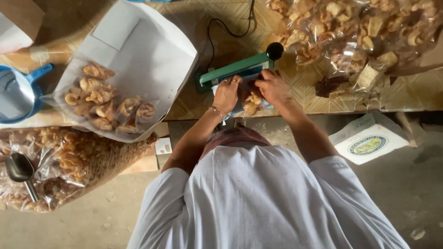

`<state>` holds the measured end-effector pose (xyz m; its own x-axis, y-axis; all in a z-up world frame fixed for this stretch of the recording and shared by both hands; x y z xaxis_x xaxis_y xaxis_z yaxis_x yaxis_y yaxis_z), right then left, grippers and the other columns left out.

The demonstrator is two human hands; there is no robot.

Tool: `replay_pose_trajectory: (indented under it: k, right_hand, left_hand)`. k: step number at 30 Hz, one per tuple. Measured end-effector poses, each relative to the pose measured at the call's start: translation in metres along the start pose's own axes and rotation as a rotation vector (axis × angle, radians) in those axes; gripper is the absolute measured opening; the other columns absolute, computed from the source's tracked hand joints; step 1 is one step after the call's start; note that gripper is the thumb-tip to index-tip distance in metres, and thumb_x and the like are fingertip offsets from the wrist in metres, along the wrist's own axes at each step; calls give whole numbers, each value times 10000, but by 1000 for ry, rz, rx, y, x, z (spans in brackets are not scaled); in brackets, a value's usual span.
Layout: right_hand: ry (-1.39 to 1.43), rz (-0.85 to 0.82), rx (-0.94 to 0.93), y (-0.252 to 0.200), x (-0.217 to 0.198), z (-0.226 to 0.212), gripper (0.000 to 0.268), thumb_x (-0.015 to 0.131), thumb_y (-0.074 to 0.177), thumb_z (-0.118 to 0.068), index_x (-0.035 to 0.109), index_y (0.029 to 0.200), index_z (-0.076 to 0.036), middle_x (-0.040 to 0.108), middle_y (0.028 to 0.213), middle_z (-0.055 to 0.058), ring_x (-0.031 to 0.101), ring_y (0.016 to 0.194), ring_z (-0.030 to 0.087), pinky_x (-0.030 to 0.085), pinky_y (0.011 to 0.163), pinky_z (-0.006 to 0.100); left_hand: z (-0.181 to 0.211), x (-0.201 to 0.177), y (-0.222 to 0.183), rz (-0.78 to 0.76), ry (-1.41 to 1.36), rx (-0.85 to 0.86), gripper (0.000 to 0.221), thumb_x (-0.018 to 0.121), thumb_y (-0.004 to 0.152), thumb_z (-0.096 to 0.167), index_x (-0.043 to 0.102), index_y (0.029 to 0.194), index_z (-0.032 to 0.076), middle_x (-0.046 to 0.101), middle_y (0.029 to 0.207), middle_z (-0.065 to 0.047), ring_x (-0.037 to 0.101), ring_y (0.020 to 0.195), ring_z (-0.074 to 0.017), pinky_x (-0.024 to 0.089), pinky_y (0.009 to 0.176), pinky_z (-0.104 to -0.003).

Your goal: Filling small plastic bags with snacks and sealing them using a manual heat sealer

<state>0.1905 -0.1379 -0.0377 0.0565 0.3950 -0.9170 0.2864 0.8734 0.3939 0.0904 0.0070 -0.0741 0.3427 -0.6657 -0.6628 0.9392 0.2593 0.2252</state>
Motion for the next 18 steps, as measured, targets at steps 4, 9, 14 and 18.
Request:
replay_pose_trajectory:
  k: [4, 9, 14, 18]
  right_hand:
    - [59, -61, 40, 10, 11, 9, 46, 676, 760, -188, 669, 718, -208, 572, 974, -11, 571, 957, 210, 476, 753, 328]
    - [57, -184, 133, 14, 30, 27, 96, 681, 770, -209, 763, 750, -254, 618, 873, -10, 622, 875, 220, 536, 714, 343]
    - [200, -256, 290, 3, 80, 54, 162, 608, 874, -205, 752, 915, -267, 690, 898, 24, 680, 911, 251, 555, 784, 326]
    - [256, -191, 231, 15, 61, 54, 112, 618, 876, -169, 730, 888, -171, 663, 1026, 58, 654, 985, 306, 538, 847, 355]
  left_hand:
    - [-6, 10, -7, 138, 433, 269, 172, 516, 967, 151, 579, 1125, 125, 641, 847, -67, 662, 765, -266, 540, 732, -369]
    - [15, -48, 46, 275, 323, 285, 231, 598, 934, 195, 635, 1148, 116, 615, 879, -95, 634, 781, -291, 535, 724, -401]
    - [-62, -3, 108, -490, -242, -403, 745, 645, 641, 78, 430, 1345, -42, 621, 1194, -260, 639, 1040, -450, 549, 857, -497]
    - [-67, 10, 112, -553, -213, -461, 712, 631, 669, 0, 446, 1357, -6, 623, 1199, -232, 627, 1106, -426, 547, 891, -436]
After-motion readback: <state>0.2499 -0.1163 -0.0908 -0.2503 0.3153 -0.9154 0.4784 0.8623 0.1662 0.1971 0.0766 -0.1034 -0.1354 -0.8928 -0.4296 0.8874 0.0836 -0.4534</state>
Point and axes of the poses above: each hand's wrist, its own y-axis towards the middle knuckle, its own x-axis out of the palm, z = x × y, the point moved 6 cm from there along y, towards the middle knuckle
